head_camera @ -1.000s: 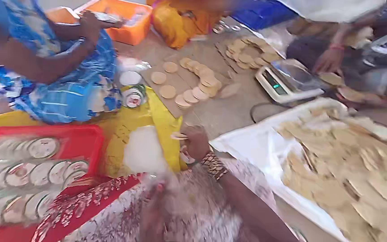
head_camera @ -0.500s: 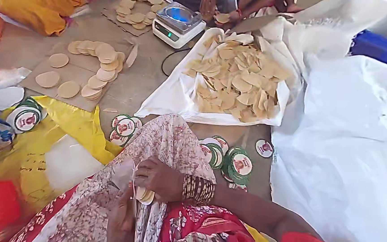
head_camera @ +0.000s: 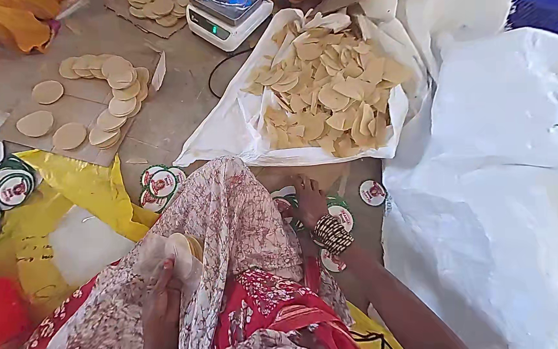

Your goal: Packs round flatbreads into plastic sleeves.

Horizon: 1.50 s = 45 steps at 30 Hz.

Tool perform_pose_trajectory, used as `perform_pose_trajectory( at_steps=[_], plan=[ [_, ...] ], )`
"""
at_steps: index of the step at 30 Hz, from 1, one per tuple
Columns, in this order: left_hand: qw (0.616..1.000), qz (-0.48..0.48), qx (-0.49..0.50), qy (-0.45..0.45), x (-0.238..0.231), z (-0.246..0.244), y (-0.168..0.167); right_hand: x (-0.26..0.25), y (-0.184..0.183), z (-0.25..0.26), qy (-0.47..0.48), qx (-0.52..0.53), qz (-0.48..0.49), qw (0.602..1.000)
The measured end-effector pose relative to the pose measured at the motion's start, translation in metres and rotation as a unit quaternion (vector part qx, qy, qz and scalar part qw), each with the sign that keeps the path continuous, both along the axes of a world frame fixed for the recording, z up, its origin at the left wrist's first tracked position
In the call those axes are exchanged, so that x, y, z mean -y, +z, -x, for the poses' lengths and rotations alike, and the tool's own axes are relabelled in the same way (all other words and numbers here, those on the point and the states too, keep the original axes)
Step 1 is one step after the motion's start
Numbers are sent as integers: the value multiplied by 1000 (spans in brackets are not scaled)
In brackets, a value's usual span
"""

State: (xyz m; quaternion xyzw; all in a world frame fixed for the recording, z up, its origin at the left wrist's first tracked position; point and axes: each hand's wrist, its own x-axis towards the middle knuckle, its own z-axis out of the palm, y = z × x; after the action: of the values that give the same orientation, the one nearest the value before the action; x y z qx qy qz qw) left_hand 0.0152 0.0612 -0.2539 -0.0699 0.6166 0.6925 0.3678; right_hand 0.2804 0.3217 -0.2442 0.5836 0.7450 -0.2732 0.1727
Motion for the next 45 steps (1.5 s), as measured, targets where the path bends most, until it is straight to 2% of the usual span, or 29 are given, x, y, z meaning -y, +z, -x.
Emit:
perform_pose_trajectory(
  at_steps=[4, 9, 12, 13, 15, 17, 19, 21, 26, 31, 34, 37, 40, 42, 43, 45],
  plan=[
    [999, 8, -23, -31, -1, 2, -5, -5, 2, 5, -34, 5, 40, 999],
    [999, 1, -17, -27, 0, 2, -6, -6, 1, 8, 40, -10, 76, 996],
    [1000, 1, -10, -16, 1, 0, -6, -7, 4, -1, 42, -75, 84, 993],
    [1000, 2, -9, -17, 2, 1, -6, -5, 8, -6, 24, -111, 49, 992],
    [1000, 3, -7, -13, 3, 0, -6, 6, 5, -16, -2, -207, -122, 971],
    [1000, 6, -8, -12, 3, 0, -6, 14, -8, -27, 29, -293, -315, 902],
    [1000, 7, -15, -22, 1, 0, -7, 22, -17, -35, 70, -309, -406, 857],
    [999, 5, -18, -38, 1, 1, -8, 28, -32, -42, 110, -297, -438, 841],
    [999, 19, -25, -38, 1, 0, -4, 40, -57, -49, 147, -271, -419, 854],
    [999, 2, -19, -30, -2, -2, -1, 41, -64, -52, 164, -258, -414, 858],
    [999, -4, -21, -29, -1, -1, -3, 41, -60, -53, 138, -289, -393, 862],
    [999, -11, -26, -33, 0, 0, -5, 38, -48, -48, 44, -357, -377, 854],
    [999, -11, -23, -33, 1, 0, -5, 26, -25, -37, -126, -457, -318, 821],
    [999, -8, -22, -26, 0, 1, -6, 13, -11, -31, -251, -475, -234, 810],
    [999, -9, -22, -24, 0, 1, -7, 5, -9, -32, -283, -453, -201, 821],
    [999, -5, -23, -26, 0, 0, -6, -8, -15, -37, -240, -358, -183, 883]
  ],
)
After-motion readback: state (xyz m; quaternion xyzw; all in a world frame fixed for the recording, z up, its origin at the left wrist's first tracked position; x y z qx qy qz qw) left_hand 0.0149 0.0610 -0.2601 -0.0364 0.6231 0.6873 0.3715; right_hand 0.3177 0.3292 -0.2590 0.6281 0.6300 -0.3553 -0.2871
